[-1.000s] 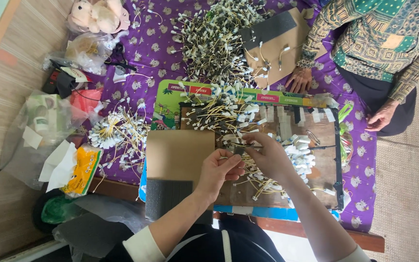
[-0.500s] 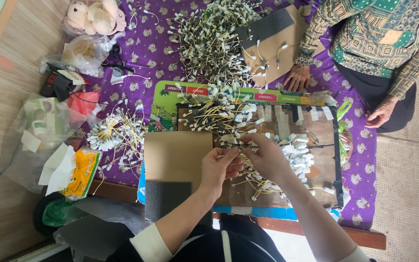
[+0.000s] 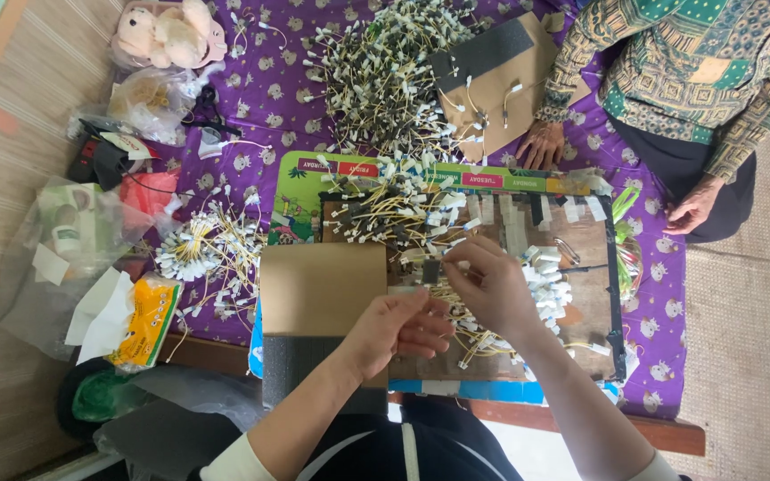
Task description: Assembling small wire connectors and components onto a template
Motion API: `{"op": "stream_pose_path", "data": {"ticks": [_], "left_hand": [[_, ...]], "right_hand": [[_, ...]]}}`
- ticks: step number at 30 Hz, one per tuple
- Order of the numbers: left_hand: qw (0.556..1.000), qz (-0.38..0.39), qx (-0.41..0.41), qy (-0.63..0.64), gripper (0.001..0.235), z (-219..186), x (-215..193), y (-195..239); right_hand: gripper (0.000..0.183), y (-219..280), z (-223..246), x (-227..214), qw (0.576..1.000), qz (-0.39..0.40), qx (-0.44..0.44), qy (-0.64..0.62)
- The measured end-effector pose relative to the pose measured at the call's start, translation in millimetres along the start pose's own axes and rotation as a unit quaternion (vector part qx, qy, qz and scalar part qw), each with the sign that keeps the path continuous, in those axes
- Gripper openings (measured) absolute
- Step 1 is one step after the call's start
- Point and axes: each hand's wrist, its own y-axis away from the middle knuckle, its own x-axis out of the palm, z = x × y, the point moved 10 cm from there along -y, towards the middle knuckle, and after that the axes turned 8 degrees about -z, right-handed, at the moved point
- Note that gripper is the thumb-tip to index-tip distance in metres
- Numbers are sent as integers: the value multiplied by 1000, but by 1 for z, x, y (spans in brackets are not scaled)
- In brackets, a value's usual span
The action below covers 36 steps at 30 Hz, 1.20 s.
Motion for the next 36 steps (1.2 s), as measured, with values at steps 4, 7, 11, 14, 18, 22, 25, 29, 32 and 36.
{"op": "stream_pose_path", "data": {"ticks": [4, 7, 11, 14, 18, 22, 25, 29, 32, 36], "left_hand": [[998, 19, 5, 68, 61, -20, -2, -3], [996, 53, 11, 70, 74, -33, 1, 0], [999, 26, 14, 29, 48, -39, 2, 9], [999, 12, 46, 14, 33, -38, 0, 11], [995, -20, 96, -15, 46, -46, -2, 9], [994, -22, 104, -4, 44, -42, -8, -4], [995, -3, 68, 73, 37, -39, -6, -2], [992, 19, 29, 123, 33, -45, -1, 6], [995, 44, 66, 59, 38, -54, 3, 17], [973, 114, 178, -96, 73, -72, 20, 37]], "right_hand": [[7, 6, 32, -13, 999, -10, -43, -6], [4, 15, 47, -14, 995, 5, -96, -11], [1, 24, 50, -13, 992, 1, -125, 15], [2, 29, 51, -16, 994, -24, -104, -2], [1, 34, 49, -17, 996, -22, -44, -72], [6, 38, 61, -26, 995, -38, -64, -62], [9, 42, 68, -29, 993, -47, -99, -40], [6, 45, 77, -27, 992, -28, -126, -5], [3, 45, 60, -23, 998, -6, -41, -43], [7, 51, 15, -12, 975, 40, 176, -133]]}}
